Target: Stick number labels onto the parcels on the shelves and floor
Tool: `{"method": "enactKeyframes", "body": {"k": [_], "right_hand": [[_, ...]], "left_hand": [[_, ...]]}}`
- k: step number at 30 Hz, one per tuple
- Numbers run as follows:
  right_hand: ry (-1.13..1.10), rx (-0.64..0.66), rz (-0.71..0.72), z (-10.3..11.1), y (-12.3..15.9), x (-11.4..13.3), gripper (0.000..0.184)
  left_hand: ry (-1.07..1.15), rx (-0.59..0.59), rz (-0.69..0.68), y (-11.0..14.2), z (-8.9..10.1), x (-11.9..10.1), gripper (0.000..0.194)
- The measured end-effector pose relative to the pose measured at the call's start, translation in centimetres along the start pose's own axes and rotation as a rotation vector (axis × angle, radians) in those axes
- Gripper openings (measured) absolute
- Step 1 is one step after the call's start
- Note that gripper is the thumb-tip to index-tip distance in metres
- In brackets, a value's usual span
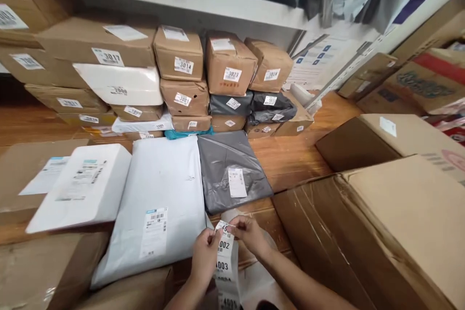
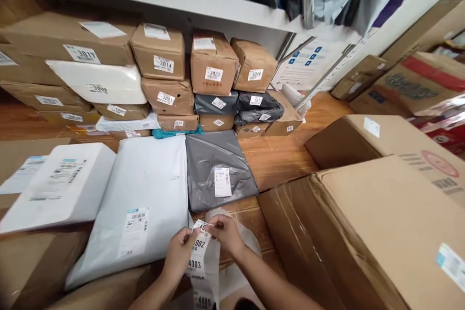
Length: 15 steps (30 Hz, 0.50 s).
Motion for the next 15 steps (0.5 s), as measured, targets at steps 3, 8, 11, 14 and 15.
{"method": "enactKeyframes", "body": {"k": [3, 8, 11, 14, 15], "right_hand": [[-0.028, -0.066, -0.009, -0.9, 0.2, -2.5, 0.048], [0.040, -0.222, 0.038, 0.8, -0.3, -3.9, 0.052], [0.122, -0.403, 0.102, 4.9, -2.1, -4.0, 0.055], [0.219, -0.525, 0.135, 7.8, -4.0, -4.8, 0.055], [0.247, -0.561, 0.142, 8.3, -4.5, -5.2, 0.054]], "left_hand": [[-0.023, -0.086, 0.066, 0.4, -0.3, 1.8, 0.054], [0.048, 0.032, 0.214, 2.3, -1.7, 5.3, 0.055], [-0.060, 0.099, 0.189, 3.7, -3.3, 8.5, 0.052], [-0.099, 0.168, 0.169, 5.1, -4.9, 11.6, 0.050], [-0.092, 0.171, 0.172, 5.4, -5.3, 12.3, 0.050]]}}
Point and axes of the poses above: each hand's wrist, its own y-axis away from the middle knuckle, its own z-axis out of the back of the hand, x = y × z, the point moved 4 cm from there along -y, towards the middle knuckle, and after that the axes turned 2 degrees about -y, right-handed, at the moved point
